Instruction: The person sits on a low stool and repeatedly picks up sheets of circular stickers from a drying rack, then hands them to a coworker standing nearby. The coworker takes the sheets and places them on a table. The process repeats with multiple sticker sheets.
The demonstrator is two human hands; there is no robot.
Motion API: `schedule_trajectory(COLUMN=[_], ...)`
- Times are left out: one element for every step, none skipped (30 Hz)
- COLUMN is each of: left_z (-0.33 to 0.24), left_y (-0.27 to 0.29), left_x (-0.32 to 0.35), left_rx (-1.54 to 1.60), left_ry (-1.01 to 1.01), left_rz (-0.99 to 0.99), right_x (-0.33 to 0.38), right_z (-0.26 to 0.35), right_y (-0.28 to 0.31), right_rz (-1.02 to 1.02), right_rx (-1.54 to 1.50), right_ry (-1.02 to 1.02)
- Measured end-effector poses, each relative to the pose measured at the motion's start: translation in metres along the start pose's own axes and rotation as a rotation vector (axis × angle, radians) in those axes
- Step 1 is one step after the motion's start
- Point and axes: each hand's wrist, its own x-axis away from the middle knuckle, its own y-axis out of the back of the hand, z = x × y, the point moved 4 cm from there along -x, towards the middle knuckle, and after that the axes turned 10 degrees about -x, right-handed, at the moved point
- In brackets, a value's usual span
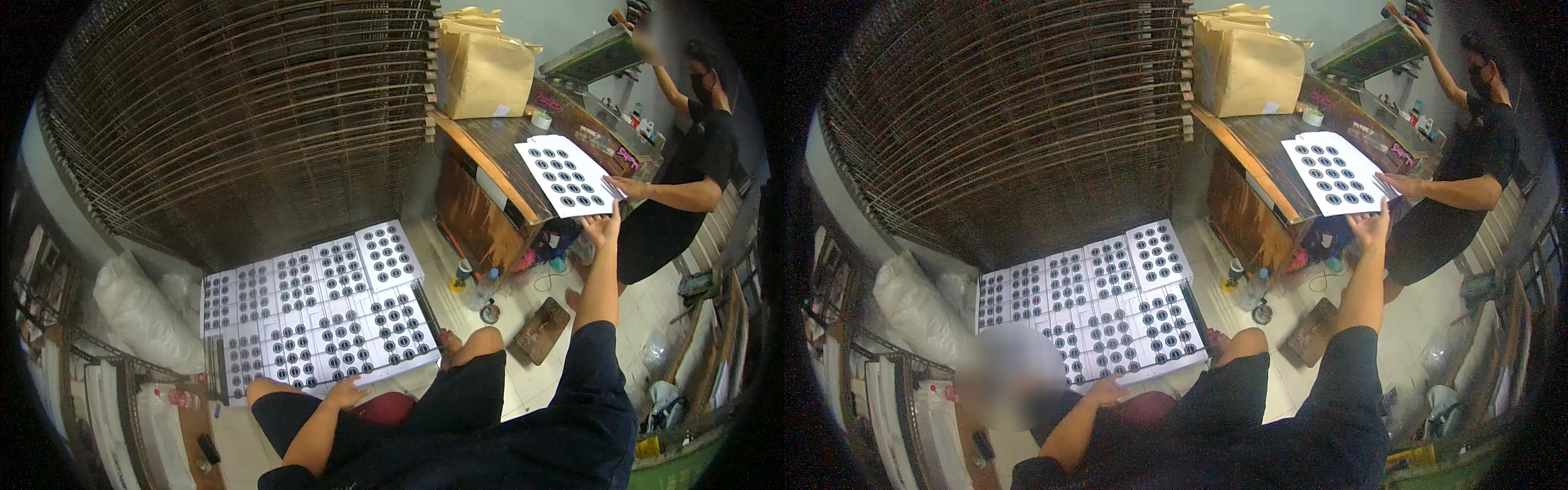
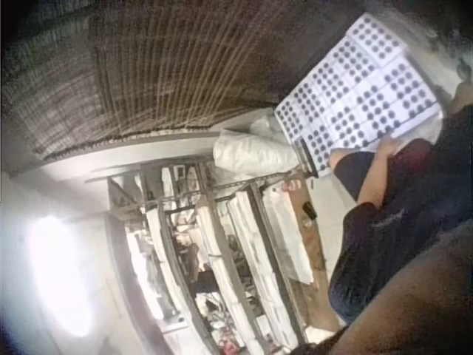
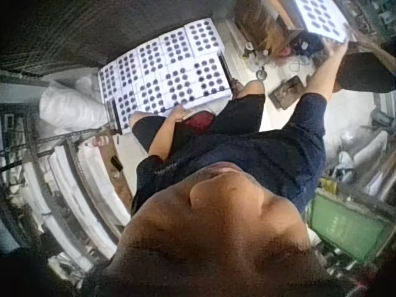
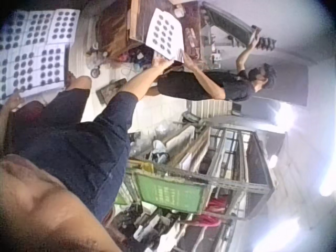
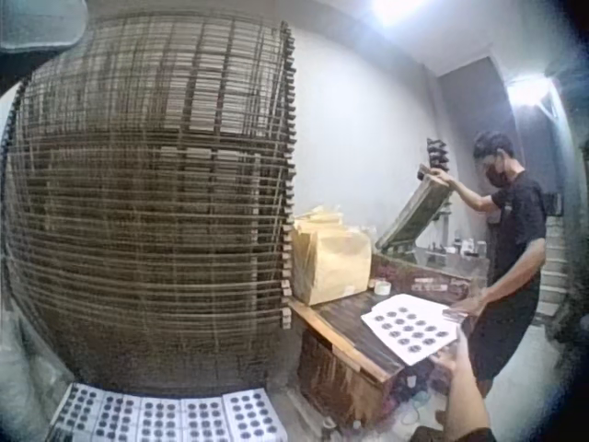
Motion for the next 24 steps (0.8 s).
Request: schedule_trajectory(left_z=[0.003,0.007,0.002,-0.001,-0.007,-0.008,-0.009,-0.008,-0.001,-0.003,-0.006,-0.009,-0.007,-0.023,-0.038,-0.056,-0.076,-0.098,-0.123,-0.143,-0.161,-0.175,-0.184,-0.189], left_y=[-0.002,-0.003,-0.001,-0.002,0.0,0.004,0.004,0.004,0.001,0.001,0.002,0.003,0.002,0.004,0.007,0.011,0.016,0.02,0.025,0.026,0.028,0.031,0.033,0.034], left_x=[-0.002,-0.007,-0.006,-0.005,-0.005,0.0,0.001,-0.005,-0.012,-0.009,-0.008,-0.005,0.002,0.006,0.015,0.02,0.025,0.032,0.038,0.041,0.044,0.046,0.049,0.049], left_rx=[-0.03,-0.06,-0.093,-0.016,-0.049,-0.081,-0.112,-0.109,-0.101,-0.089,-0.08,-0.073,-0.057,0.025,0.111,0.155,0.197,0.347,0.491,0.637,0.779,0.912,1.043,1.171], left_ry=[-0.024,-0.049,-0.078,-0.026,-0.038,-0.038,-0.047,-0.069,-0.082,-0.094,-0.088,-0.118,-0.13,-0.214,-0.28,-0.344,-0.41,-0.431,-0.467,-0.521,-0.579,-0.585,-0.578,-0.583], left_rz=[-0.021,-0.041,-0.061,-0.011,-0.014,-0.024,-0.029,-0.045,-0.06,-0.072,-0.092,-0.125,-0.167,-0.2,-0.242,-0.272,-0.304,-0.321,-0.333,-0.365,-0.392,-0.419,-0.452,-0.471], right_x=[0.0,-0.001,0.008,0.003,-0.001,0.002,0.01,0.011,0.012,0.022,0.037,0.055,0.082,0.095,0.125,0.151,0.181,0.212,0.237,0.257,0.271,0.286,0.309,0.311], right_z=[-0.005,-0.009,-0.013,-0.015,-0.015,-0.025,-0.03,-0.03,-0.035,-0.043,-0.049,-0.066,-0.089,-0.096,-0.115,-0.131,-0.152,-0.174,-0.194,-0.217,-0.235,-0.254,-0.273,-0.29], right_y=[0.0,0.001,-0.007,-0.003,0.0,-0.006,-0.014,-0.018,-0.021,-0.025,-0.026,-0.033,-0.04,-0.03,-0.028,-0.026,-0.024,-0.024,-0.018,-0.011,0.005,0.013,0.001,0.023], right_rz=[0.046,0.037,0.037,0.047,0.058,0.082,0.098,0.101,0.105,0.104,0.105,0.117,0.153,0.145,0.131,0.156,0.122,0.107,0.067,0.09,0.048,0.093,0.031,0.072], right_rx=[0.097,0.186,0.317,0.347,0.378,0.456,0.515,0.507,0.498,0.49,0.481,0.475,0.425,0.478,0.427,0.446,0.428,0.498,0.533,0.509,0.538,0.608,0.522,0.46], right_ry=[-0.041,-0.032,-0.025,0.005,0.037,0.076,0.136,0.171,0.197,0.231,0.266,0.28,0.26,0.251,0.206,0.169,0.15,0.142,0.124,0.096,0.068,0.099,-0.031,-0.065])
